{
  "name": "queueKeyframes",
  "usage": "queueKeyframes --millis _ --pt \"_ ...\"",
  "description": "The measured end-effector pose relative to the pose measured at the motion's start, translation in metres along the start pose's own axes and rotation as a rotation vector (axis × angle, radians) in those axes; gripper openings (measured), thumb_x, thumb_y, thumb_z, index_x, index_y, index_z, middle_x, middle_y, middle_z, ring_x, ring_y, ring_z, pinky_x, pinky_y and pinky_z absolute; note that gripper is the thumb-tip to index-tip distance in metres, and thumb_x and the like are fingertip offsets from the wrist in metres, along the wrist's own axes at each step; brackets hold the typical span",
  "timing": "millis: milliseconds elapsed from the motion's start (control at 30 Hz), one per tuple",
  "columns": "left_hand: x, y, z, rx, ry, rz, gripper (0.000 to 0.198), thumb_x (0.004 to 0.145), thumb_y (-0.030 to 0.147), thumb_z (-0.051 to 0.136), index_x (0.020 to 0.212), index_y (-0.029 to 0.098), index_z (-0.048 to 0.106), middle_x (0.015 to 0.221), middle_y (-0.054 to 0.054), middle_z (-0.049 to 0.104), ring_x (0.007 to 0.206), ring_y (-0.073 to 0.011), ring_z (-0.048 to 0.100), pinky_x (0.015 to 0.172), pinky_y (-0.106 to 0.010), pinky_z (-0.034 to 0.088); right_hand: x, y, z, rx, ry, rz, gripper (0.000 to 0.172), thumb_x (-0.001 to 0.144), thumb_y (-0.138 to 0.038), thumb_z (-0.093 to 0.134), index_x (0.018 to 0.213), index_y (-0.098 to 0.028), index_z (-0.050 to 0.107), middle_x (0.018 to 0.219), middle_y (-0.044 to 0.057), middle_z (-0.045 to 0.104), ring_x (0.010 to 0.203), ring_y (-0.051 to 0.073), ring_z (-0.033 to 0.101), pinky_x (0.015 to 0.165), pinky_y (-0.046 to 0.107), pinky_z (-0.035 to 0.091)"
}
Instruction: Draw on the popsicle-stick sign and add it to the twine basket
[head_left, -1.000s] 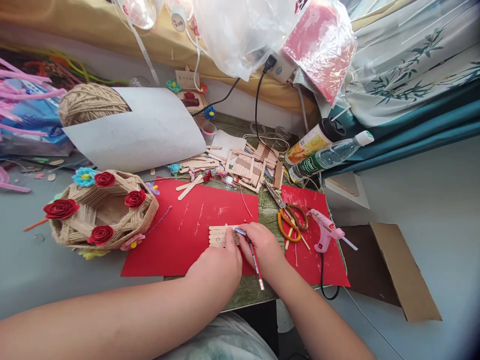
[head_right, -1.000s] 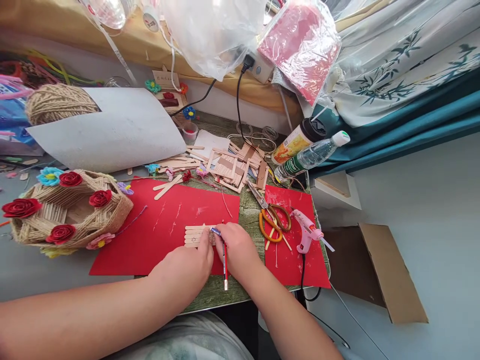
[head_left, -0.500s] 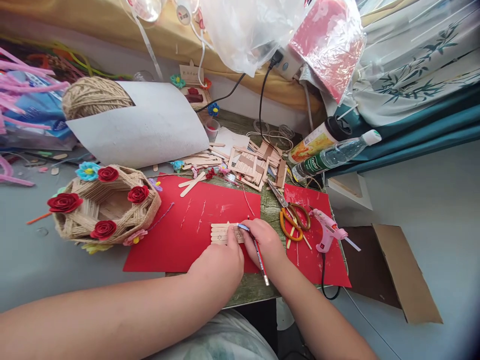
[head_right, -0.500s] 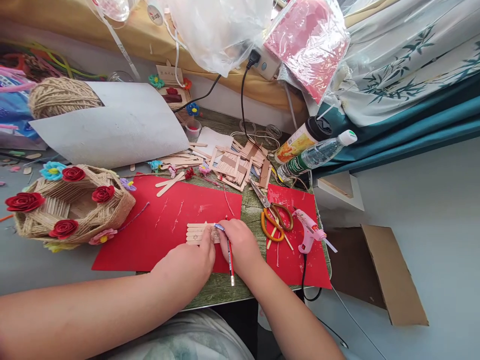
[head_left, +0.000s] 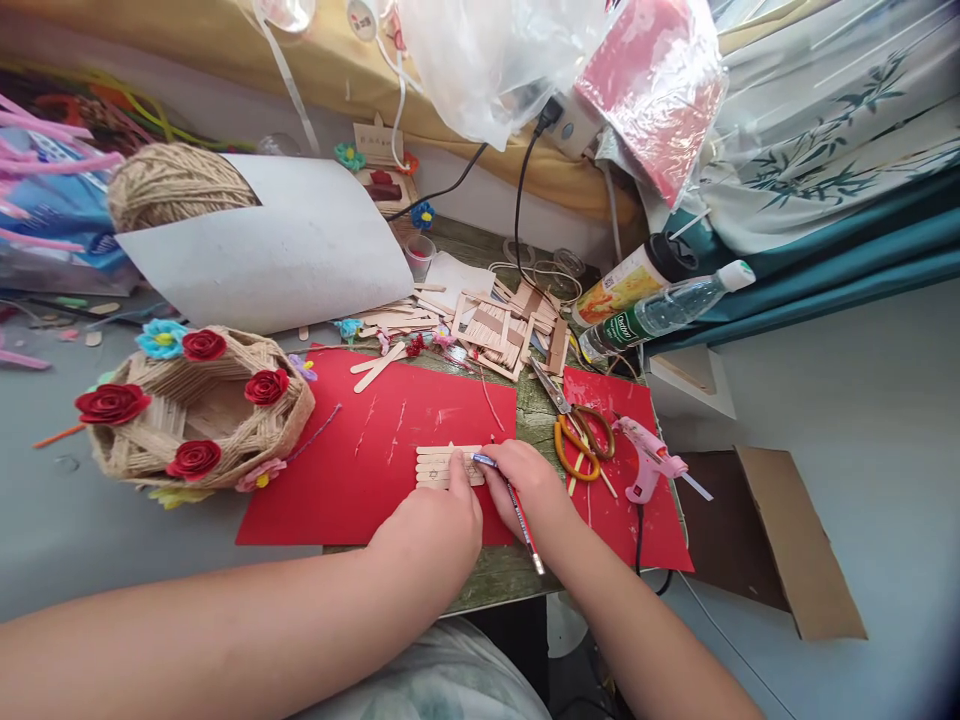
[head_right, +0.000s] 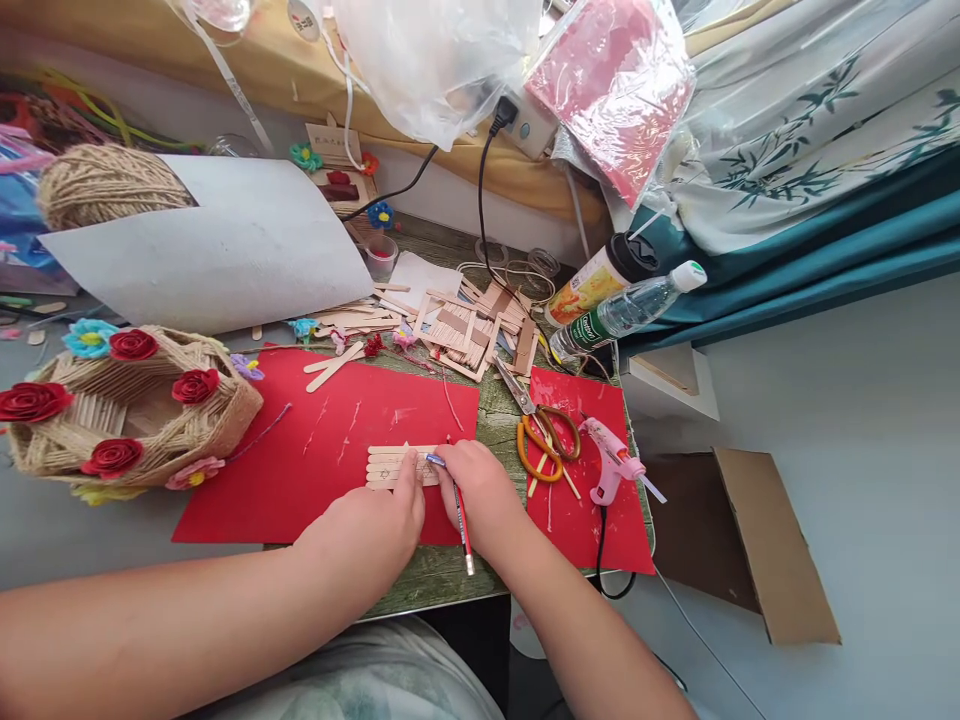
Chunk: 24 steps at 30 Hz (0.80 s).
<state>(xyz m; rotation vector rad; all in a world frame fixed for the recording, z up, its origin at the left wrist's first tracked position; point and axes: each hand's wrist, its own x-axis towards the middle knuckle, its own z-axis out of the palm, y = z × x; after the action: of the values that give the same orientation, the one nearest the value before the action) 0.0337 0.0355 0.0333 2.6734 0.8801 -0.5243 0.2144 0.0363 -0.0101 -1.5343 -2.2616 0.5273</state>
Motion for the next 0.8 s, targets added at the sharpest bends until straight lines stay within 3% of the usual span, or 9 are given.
queueKeyframes --millis 800 --pt "0.0014 0.0005 0.0023 0.078 0.019 0.024 0.071 0.081 0.016 0.060 0.149 0.002 0.047 0.151 -0.041 0.034 0.057 -0.0230 0.072 0.044 -0.031 0.055 0.0017 0.0026 0.0060 0.015 0.035 -0.014 0.014 0.101 -0.019 0.052 0.102 -0.020 0.066 0.086 0.007 0.065 0.081 0.022 0.059 0.080 0.036 0.050"
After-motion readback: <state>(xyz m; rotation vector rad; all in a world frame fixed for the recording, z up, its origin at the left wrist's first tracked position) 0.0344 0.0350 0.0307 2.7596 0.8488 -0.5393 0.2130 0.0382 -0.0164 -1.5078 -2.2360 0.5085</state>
